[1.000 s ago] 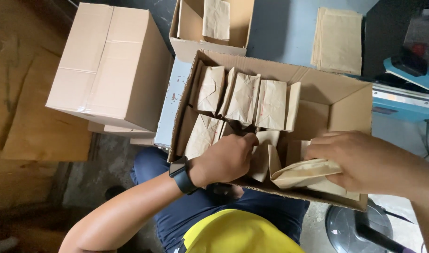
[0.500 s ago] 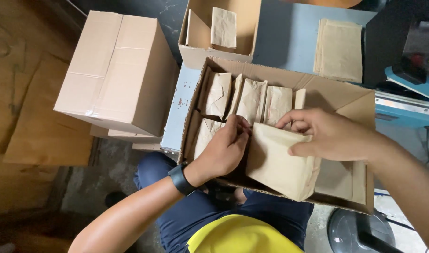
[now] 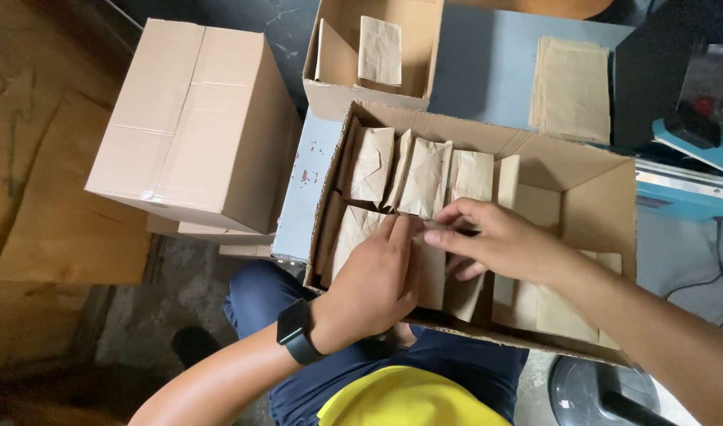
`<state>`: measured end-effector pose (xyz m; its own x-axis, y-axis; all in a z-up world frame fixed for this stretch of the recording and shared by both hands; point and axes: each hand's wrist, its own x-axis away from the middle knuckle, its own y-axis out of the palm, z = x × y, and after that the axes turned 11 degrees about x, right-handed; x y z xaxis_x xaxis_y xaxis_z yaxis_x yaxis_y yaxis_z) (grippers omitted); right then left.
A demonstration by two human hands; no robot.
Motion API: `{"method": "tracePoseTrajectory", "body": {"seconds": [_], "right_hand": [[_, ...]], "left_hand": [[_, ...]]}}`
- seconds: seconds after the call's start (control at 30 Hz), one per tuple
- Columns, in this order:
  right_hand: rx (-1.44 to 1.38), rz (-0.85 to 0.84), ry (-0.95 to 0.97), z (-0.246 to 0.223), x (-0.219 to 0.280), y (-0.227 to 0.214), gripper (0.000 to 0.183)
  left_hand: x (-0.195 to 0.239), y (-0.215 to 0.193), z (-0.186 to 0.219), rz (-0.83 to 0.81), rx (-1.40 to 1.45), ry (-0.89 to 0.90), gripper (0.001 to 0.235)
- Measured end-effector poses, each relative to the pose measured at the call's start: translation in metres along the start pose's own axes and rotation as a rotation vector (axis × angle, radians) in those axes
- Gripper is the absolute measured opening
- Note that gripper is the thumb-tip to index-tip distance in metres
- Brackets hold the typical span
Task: Organizing and packing small paper bags into cardboard boxes.
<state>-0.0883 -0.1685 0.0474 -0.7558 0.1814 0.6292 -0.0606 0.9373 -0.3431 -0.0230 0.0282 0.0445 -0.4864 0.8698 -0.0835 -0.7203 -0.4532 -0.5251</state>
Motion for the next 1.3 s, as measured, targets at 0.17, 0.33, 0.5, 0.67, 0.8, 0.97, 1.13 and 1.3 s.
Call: {"method": "tracePoseTrajectory", "body": {"seconds": [0.17, 0.33, 0.5, 0.67, 0.8, 0.97, 1.13, 1.3], "right_hand": [[0.128, 0.146, -0.174, 0.015, 0.011, 0.001, 0.05], [0.771, 0.305, 0.029, 0.001, 0.04, -0.008, 0.022], [1.119, -0.032, 0.275, 0.021, 0.026, -0.009, 0.066], [0.912, -0.022, 0.205, 0.058, 0.007, 0.002, 0.048], [0.739, -0.062, 0.163, 0.051, 0.009, 0.006, 0.036], [0.788, -0.008, -0.003, 0.051, 0.006, 0.017, 0.036], [0.776, -0.106, -0.074, 0.052, 0.005, 0.026, 0.041], [0.918, -0.189, -0.003, 0.047, 0.014, 0.017, 0.041]], "left_hand": [[0.001, 0.018, -0.03, 0.03, -0.178, 0.1, 0.035], [0.001, 0.015, -0.025, 0.1, -0.241, 0.21, 0.028], [-0.002, 0.013, -0.028, 0.028, -0.259, 0.299, 0.013], [-0.002, 0.009, -0.02, 0.002, -0.261, 0.296, 0.015], [0.002, 0.009, -0.014, 0.009, -0.216, 0.279, 0.013], [0.011, 0.007, -0.012, 0.015, -0.32, 0.302, 0.033], [0.015, 0.007, -0.015, 0.055, -0.35, 0.249, 0.033], [0.019, 0.007, -0.015, 0.023, -0.378, 0.238, 0.026]]}}
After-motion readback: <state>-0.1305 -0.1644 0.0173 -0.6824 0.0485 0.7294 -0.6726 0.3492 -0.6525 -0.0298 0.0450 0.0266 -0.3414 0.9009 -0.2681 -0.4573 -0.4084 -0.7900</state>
